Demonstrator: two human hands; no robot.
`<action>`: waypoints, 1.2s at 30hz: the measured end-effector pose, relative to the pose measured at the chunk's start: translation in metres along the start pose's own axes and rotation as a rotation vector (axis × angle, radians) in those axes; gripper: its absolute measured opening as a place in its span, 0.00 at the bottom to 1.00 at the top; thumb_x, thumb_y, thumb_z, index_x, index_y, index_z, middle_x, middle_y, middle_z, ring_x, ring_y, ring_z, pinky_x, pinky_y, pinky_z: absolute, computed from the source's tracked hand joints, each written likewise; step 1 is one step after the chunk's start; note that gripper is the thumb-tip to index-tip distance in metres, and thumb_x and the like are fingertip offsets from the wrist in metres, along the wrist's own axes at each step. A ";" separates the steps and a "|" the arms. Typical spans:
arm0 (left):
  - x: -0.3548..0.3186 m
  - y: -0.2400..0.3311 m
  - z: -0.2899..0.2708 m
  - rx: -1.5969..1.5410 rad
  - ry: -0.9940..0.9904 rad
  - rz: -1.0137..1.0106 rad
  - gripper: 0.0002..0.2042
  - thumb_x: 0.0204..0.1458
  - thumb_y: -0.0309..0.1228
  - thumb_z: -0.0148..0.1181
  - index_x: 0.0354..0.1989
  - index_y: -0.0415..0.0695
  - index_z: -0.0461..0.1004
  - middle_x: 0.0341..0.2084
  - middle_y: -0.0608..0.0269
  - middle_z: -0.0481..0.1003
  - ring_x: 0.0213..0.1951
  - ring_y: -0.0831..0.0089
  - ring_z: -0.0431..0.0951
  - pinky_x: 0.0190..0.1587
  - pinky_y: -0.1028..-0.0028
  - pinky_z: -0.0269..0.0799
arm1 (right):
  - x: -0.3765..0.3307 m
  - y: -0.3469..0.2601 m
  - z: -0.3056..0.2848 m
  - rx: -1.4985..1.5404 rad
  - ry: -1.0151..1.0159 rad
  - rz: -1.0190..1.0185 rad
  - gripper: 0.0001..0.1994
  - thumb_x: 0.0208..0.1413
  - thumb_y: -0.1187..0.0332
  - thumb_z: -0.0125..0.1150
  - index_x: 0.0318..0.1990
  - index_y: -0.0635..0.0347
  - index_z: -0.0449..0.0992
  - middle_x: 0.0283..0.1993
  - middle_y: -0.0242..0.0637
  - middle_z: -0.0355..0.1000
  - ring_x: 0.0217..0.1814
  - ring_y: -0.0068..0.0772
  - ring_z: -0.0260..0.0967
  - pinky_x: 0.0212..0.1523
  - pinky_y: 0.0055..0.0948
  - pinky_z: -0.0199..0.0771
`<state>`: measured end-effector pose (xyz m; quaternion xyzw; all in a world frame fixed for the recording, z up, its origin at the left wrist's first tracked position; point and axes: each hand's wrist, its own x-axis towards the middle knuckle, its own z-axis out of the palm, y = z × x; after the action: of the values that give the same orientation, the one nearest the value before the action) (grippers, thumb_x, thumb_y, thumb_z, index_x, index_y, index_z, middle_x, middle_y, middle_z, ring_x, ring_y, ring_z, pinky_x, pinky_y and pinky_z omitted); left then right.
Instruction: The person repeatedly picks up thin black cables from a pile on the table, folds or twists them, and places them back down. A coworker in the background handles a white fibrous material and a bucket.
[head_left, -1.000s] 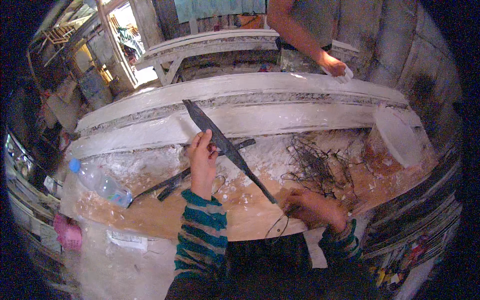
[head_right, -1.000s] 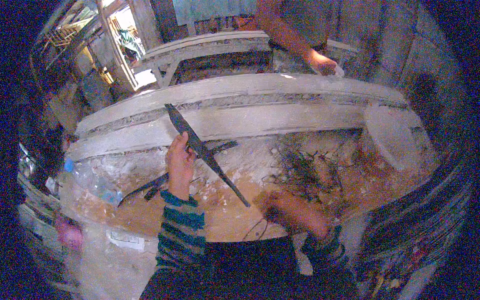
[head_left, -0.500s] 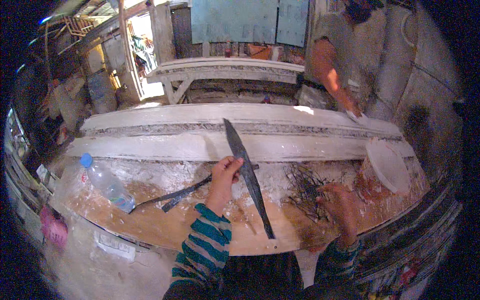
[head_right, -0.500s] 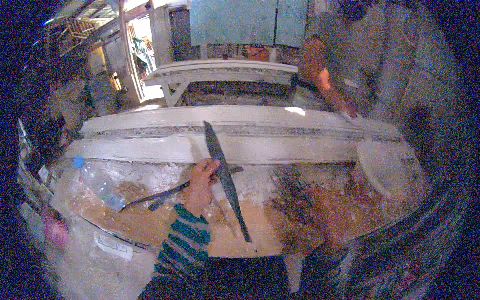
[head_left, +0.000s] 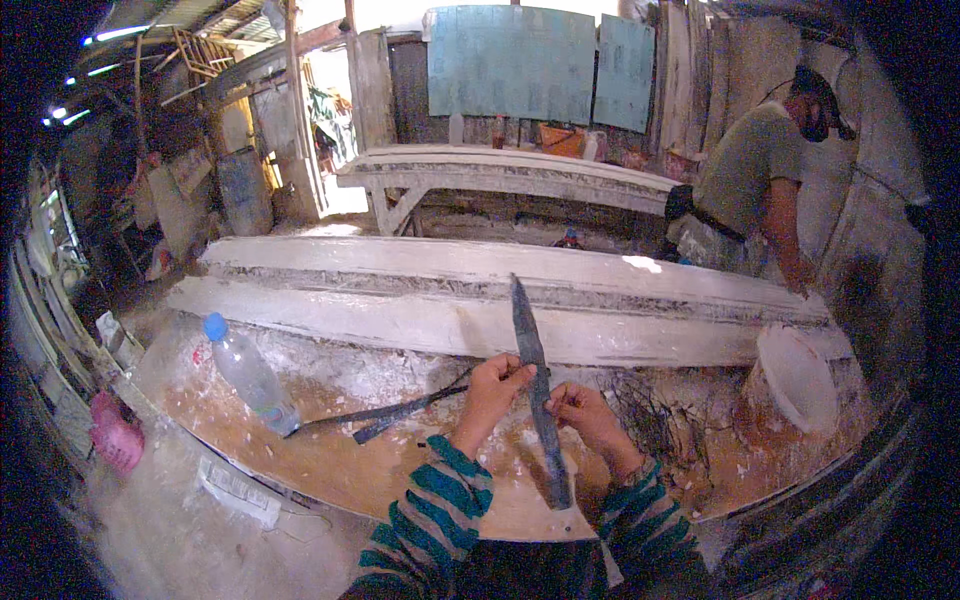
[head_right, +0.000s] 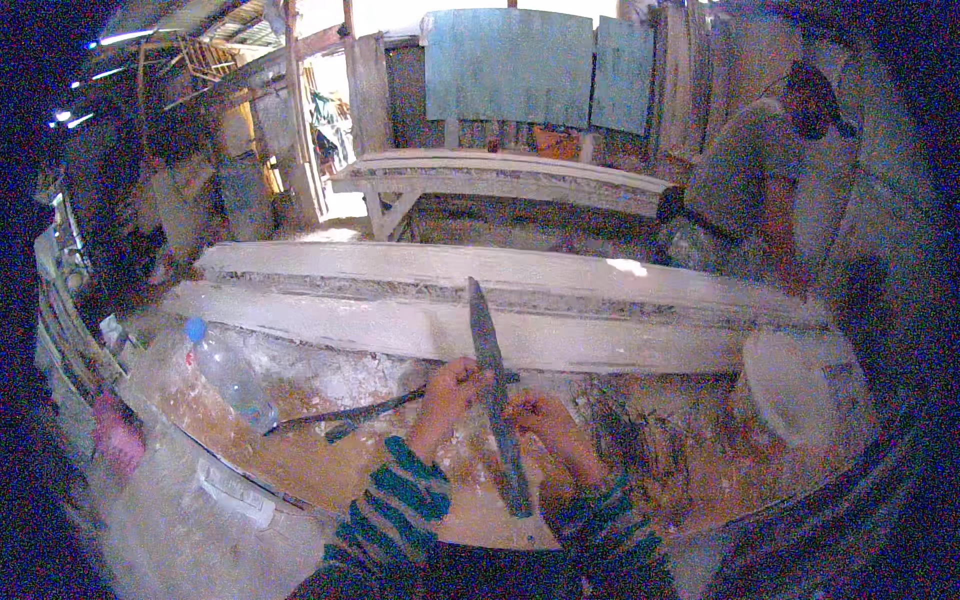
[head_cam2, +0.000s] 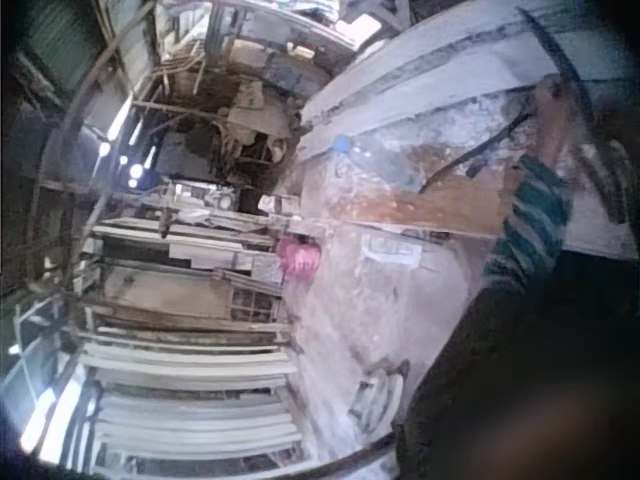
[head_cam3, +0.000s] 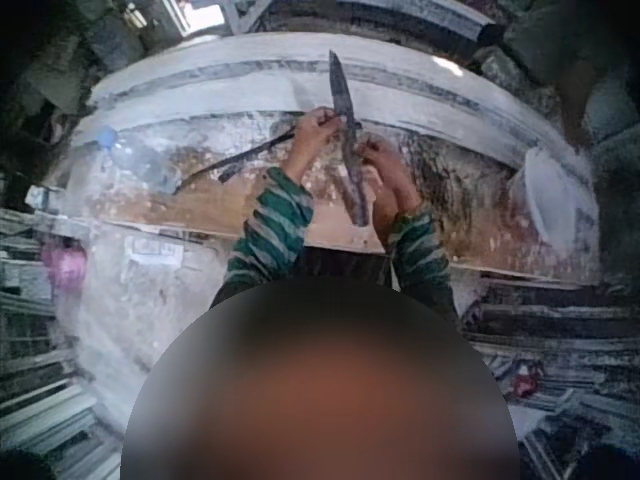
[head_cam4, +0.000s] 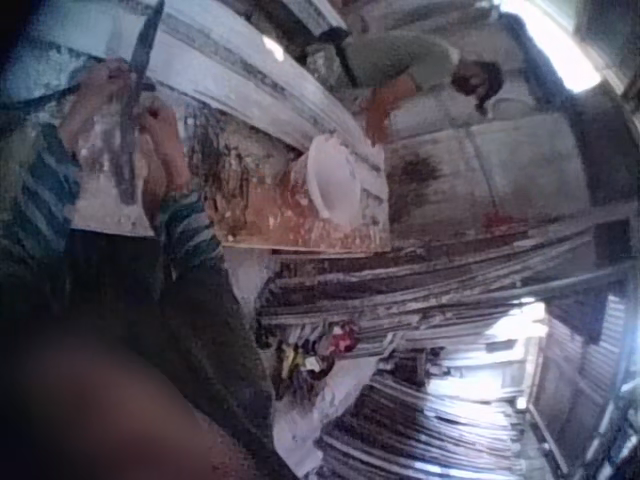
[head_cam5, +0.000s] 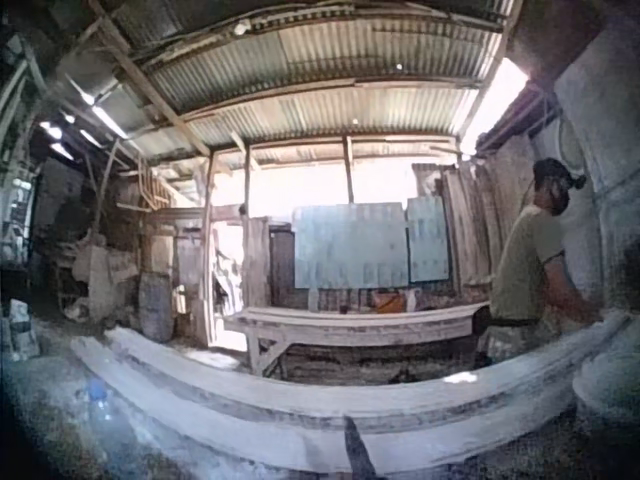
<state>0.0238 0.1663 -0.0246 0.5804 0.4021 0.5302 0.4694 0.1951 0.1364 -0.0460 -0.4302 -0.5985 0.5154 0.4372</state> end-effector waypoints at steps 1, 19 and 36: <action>0.001 0.002 0.001 -0.012 0.001 -0.058 0.09 0.47 0.33 0.59 0.24 0.40 0.70 0.16 0.73 0.67 0.18 0.85 0.62 0.21 0.82 0.57 | 0.001 0.002 -0.005 0.044 0.001 0.012 0.06 0.49 0.66 0.58 0.27 0.57 0.70 0.24 0.24 0.66 0.26 0.15 0.60 0.26 0.18 0.61; -0.006 -0.008 0.015 0.045 -0.188 0.010 0.10 0.49 0.35 0.57 0.26 0.39 0.71 0.17 0.71 0.68 0.19 0.84 0.65 0.20 0.81 0.60 | -0.006 -0.016 0.003 0.200 0.273 -0.145 0.04 0.47 0.70 0.59 0.26 0.60 0.71 0.22 0.26 0.66 0.24 0.16 0.60 0.26 0.18 0.60; -0.005 -0.009 0.016 0.111 -0.234 0.134 0.07 0.44 0.29 0.60 0.22 0.39 0.71 0.16 0.70 0.69 0.22 0.84 0.65 0.24 0.82 0.60 | -0.005 -0.005 -0.003 -0.008 0.301 -0.234 0.02 0.47 0.74 0.57 0.26 0.61 0.71 0.23 0.26 0.68 0.25 0.16 0.63 0.27 0.17 0.63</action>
<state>0.0389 0.1613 -0.0345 0.6887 0.3337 0.4662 0.4439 0.1993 0.1321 -0.0409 -0.4315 -0.5745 0.3885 0.5769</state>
